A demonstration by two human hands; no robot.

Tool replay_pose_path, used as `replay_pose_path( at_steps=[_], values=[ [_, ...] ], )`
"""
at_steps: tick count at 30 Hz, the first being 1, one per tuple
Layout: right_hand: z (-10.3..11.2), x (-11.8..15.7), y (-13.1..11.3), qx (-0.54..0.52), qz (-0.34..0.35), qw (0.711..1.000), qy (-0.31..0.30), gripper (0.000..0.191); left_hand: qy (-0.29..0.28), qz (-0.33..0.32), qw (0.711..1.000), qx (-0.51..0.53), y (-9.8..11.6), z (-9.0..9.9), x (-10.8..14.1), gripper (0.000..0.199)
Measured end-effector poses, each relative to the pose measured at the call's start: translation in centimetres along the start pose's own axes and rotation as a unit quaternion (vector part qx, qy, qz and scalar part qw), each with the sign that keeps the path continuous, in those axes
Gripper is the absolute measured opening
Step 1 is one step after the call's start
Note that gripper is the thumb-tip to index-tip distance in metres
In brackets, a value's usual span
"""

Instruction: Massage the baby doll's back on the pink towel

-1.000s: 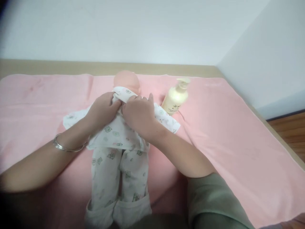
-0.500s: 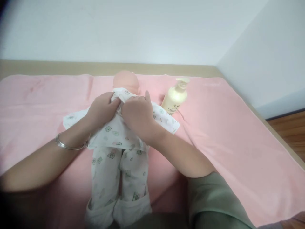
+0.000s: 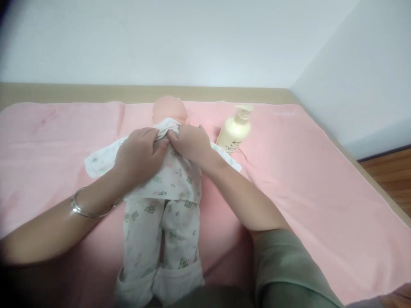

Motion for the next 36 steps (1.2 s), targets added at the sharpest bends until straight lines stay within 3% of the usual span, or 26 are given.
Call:
replay_pose_path(
  at_steps=[8, 14, 20, 25, 29, 31, 34, 36],
  values=[
    [-0.4, 0.3, -0.4, 0.043, 0.008, 0.999, 0.027, 0.050, -0.022, 0.088, 0.992, 0.090, -4.1, -1.5, -2.5, 0.032],
    [-0.1, 0.9, -1.0, 0.084, 0.003, 0.996, 0.007, 0.051, 0.017, 0.084, 0.991, 0.107, -4.2, -1.4, -2.2, 0.030],
    [0.3, 2.8, -3.2, 0.159, 0.048, 0.984, 0.064, 0.043, 0.030, 0.078, 0.988, 0.128, -4.2, -1.2, -2.3, 0.035],
    [2.3, 4.1, -4.3, 0.128, 0.068, 0.989, 0.041, 0.040, 0.034, 0.076, 0.988, 0.133, -4.1, -1.1, -2.3, 0.035],
    [5.2, 5.1, -5.5, 0.061, 0.088, 0.983, 0.148, 0.043, 0.043, 0.082, 0.983, 0.157, -4.4, -1.2, -2.0, 0.035],
    [4.1, 5.1, -5.7, 0.057, 0.087, 0.981, 0.164, 0.050, 0.052, 0.085, 0.979, 0.177, -4.8, -1.3, -1.9, 0.034],
    [0.3, 4.4, -5.5, 0.052, 0.077, 0.991, 0.100, 0.055, 0.066, 0.089, 0.973, 0.202, -5.2, -1.4, -1.9, 0.028],
    [-0.8, 4.4, -5.6, 0.044, 0.075, 0.994, 0.069, 0.056, 0.067, 0.100, 0.970, 0.212, -5.5, -1.5, -1.9, 0.025]
  ],
)
Point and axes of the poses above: each hand's wrist, its own x-axis away from the middle knuckle, its own z-axis out of the back of the hand, y = z × x, the point moved 10 cm from there along -x, towards the middle knuckle, and after that the axes turned 6 degrees about x, right-handed, at the moved point
